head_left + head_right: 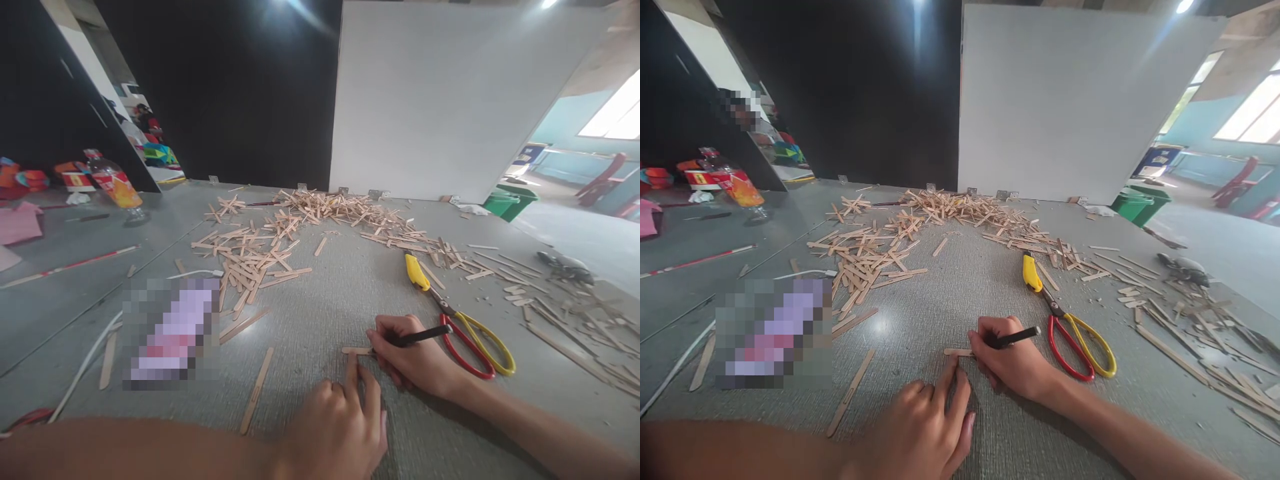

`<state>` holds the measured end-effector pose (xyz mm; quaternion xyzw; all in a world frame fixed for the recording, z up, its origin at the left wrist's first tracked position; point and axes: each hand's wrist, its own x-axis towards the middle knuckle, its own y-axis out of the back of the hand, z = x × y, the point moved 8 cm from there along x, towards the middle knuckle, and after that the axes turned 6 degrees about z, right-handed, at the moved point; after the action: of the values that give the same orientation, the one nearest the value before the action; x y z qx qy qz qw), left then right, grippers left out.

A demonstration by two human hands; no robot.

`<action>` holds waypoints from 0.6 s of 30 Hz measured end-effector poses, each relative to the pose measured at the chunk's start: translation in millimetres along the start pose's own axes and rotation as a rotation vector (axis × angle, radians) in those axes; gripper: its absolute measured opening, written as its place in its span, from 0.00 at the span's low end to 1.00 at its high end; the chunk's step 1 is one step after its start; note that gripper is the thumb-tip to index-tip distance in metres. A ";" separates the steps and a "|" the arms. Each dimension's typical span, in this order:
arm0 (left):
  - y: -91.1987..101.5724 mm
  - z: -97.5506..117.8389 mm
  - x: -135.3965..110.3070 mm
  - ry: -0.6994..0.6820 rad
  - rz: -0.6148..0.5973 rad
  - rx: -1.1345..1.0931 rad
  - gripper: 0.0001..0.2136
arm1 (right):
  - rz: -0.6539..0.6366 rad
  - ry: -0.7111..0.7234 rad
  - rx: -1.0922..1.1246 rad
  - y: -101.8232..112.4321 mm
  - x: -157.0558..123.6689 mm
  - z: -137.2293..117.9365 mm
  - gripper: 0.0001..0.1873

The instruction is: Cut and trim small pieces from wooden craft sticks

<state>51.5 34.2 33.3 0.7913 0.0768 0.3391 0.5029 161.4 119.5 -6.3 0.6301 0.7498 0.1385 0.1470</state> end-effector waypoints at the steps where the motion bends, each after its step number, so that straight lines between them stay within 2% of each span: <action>1: -0.3 0.0 0.0 0.003 0.000 -0.002 0.20 | 0.000 0.002 -0.003 0.0 -0.2 -0.1 0.24; 11: -3.0 0.1 -1.3 -0.005 -0.026 0.005 0.21 | -0.002 -0.002 0.004 -0.2 -0.1 5.0 0.22; 18: -2.8 0.8 -1.7 -0.013 -0.042 0.007 0.20 | -0.002 -0.023 0.027 -0.1 -0.1 -2.1 0.24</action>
<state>51.3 34.2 29.9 0.7935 0.0914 0.3228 0.5077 160.5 119.3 -4.5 0.6328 0.7505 0.1211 0.1471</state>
